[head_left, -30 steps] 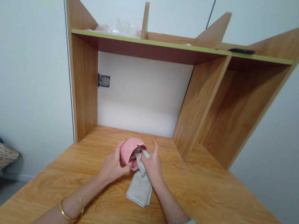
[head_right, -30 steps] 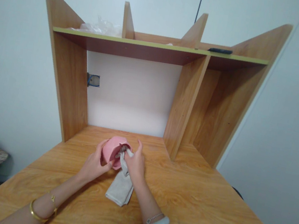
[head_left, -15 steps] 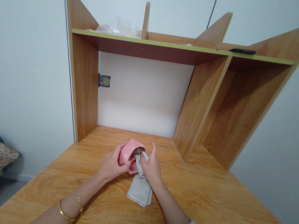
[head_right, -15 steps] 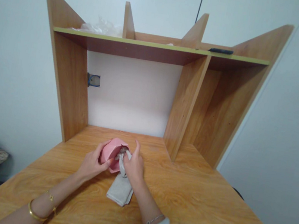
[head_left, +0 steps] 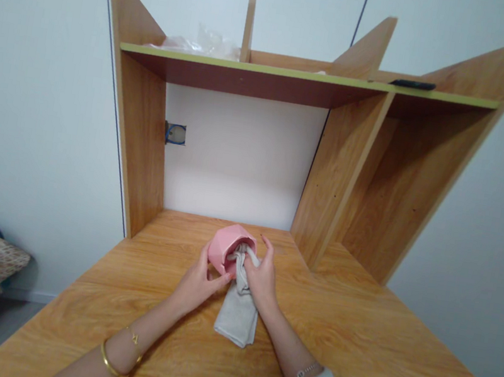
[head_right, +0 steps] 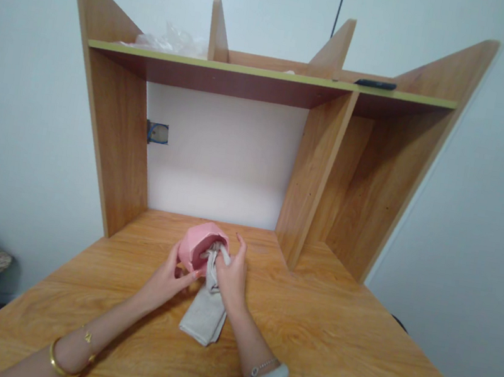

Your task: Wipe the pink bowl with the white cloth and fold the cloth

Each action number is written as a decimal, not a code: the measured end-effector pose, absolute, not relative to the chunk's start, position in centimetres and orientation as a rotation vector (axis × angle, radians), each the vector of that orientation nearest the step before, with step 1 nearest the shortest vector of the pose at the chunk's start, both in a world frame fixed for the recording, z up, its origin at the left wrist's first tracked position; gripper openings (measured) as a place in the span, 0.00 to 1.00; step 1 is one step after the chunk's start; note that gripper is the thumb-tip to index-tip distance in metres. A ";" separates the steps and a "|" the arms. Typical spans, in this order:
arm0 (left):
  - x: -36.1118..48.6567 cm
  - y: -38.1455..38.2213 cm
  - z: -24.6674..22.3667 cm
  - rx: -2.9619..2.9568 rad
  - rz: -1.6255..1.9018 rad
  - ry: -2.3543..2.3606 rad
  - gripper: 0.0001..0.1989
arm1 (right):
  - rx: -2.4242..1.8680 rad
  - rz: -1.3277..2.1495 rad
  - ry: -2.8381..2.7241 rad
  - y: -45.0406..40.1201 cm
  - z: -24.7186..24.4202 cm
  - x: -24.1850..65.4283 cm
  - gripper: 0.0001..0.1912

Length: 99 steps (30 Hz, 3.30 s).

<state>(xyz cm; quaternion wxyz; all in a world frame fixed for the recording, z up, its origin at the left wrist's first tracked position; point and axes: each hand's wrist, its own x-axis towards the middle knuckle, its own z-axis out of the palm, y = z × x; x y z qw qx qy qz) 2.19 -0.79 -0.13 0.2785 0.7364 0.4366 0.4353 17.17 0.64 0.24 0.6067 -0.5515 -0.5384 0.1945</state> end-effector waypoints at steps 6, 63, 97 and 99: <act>1.7 -0.9 0.6 2.080 1.255 1.367 0.36 | -1.315 0.419 -1.335 1.7 -0.8 17.2 0.31; 1.2 -2.0 2.5 2.241 1.080 1.574 0.39 | -1.385 0.434 -1.297 1.8 -1.1 16.7 0.35; 1.7 -0.9 0.7 2.022 1.289 0.978 0.41 | -1.143 0.528 -1.193 1.7 -0.8 16.9 0.28; 1.7 -1.0 0.7 2.009 1.277 0.966 0.38 | -1.109 0.552 -1.185 1.8 -1.1 16.7 0.27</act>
